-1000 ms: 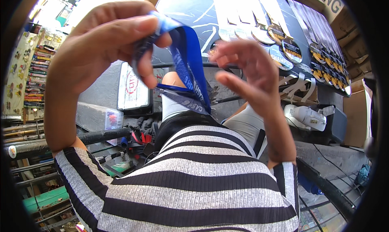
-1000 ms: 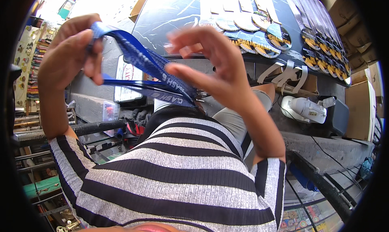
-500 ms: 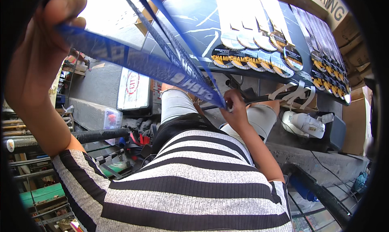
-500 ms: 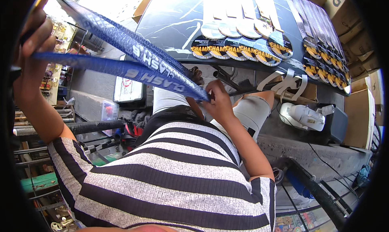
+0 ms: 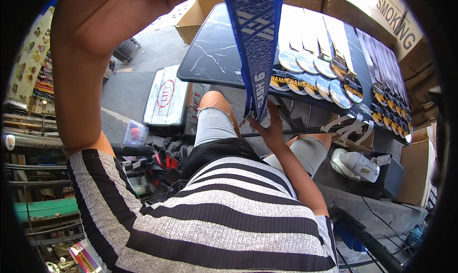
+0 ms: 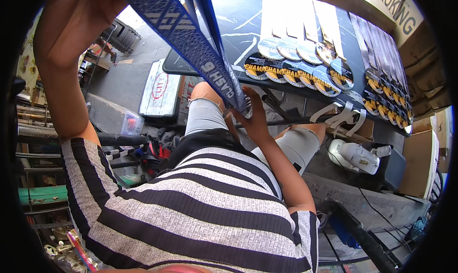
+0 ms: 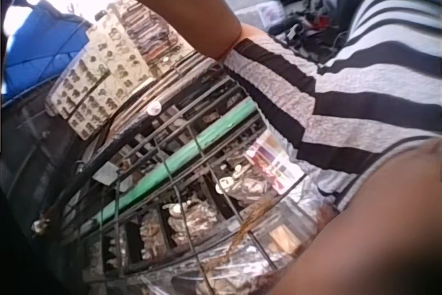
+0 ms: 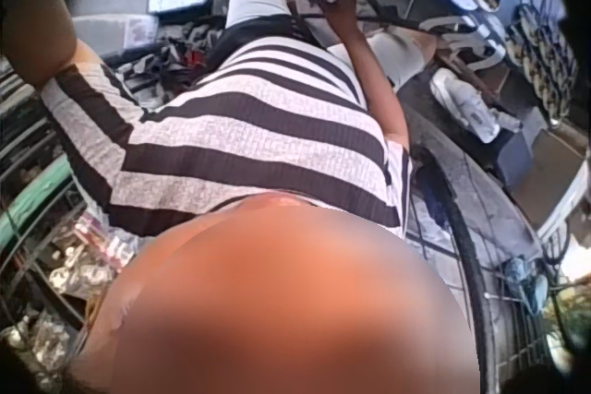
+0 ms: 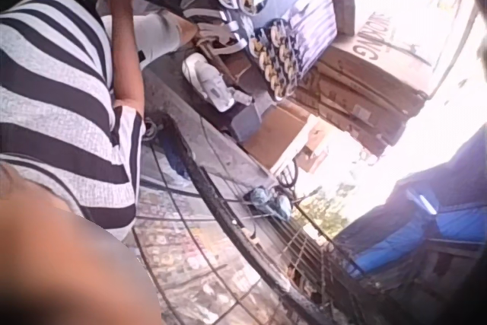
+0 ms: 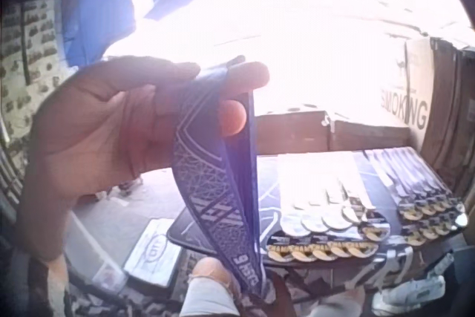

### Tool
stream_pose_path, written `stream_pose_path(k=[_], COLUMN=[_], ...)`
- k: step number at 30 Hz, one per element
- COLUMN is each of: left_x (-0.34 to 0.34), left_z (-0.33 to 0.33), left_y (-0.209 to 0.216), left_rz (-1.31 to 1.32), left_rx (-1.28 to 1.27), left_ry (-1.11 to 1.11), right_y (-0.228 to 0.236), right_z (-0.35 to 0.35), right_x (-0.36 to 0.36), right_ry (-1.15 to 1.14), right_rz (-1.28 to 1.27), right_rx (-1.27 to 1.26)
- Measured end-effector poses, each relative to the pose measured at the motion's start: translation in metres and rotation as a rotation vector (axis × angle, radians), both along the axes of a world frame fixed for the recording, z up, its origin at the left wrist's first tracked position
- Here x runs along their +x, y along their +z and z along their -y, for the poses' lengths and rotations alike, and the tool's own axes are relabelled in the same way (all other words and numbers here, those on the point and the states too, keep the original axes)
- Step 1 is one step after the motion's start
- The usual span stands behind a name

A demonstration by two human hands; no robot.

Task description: The person assembles medals by attaching circular metal medallions to blue ribbons. They fold and unfold ribbons, align medallions, and affix small white labels to the ribbons. The person handles multiple medals one at a time and places finished items on a nearby table.

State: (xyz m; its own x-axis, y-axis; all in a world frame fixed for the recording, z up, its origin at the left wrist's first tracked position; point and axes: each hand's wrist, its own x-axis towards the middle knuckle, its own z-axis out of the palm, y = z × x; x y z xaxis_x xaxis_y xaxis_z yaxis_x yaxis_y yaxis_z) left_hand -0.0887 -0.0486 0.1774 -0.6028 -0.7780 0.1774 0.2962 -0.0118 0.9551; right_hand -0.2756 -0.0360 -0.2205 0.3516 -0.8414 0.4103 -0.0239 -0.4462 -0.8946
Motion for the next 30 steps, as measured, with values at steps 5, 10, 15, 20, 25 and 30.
stream_pose_path(k=[5,10,15,20,25,30], left_x=[-0.008,-0.016,-0.020,-0.020,-0.021,-0.021], left_z=[-0.002,0.000,0.004,0.006,0.005,0.003], left_y=[-0.003,-0.015,-0.021,-0.027,-0.027,-0.026], left_rz=[0.050,0.116,0.143,0.143,0.174,0.220], left_rx=[0.043,0.064,0.057,0.060,0.049,0.035], left_ry=[-0.027,0.045,0.083,0.097,0.107,0.146], right_y=[-0.017,-0.020,-0.012,-0.018,-0.028,-0.023], right_z=[0.009,0.014,0.024,0.032,0.035,0.032], right_x=[-0.018,-0.017,-0.025,-0.051,-0.059,-0.053], right_ry=[0.092,0.114,0.123,0.148,0.125,0.050], right_rz=[-0.144,-0.162,-0.158,-0.149,-0.147,-0.175], right_rx=[0.004,0.015,0.146,0.189,0.287,0.225])
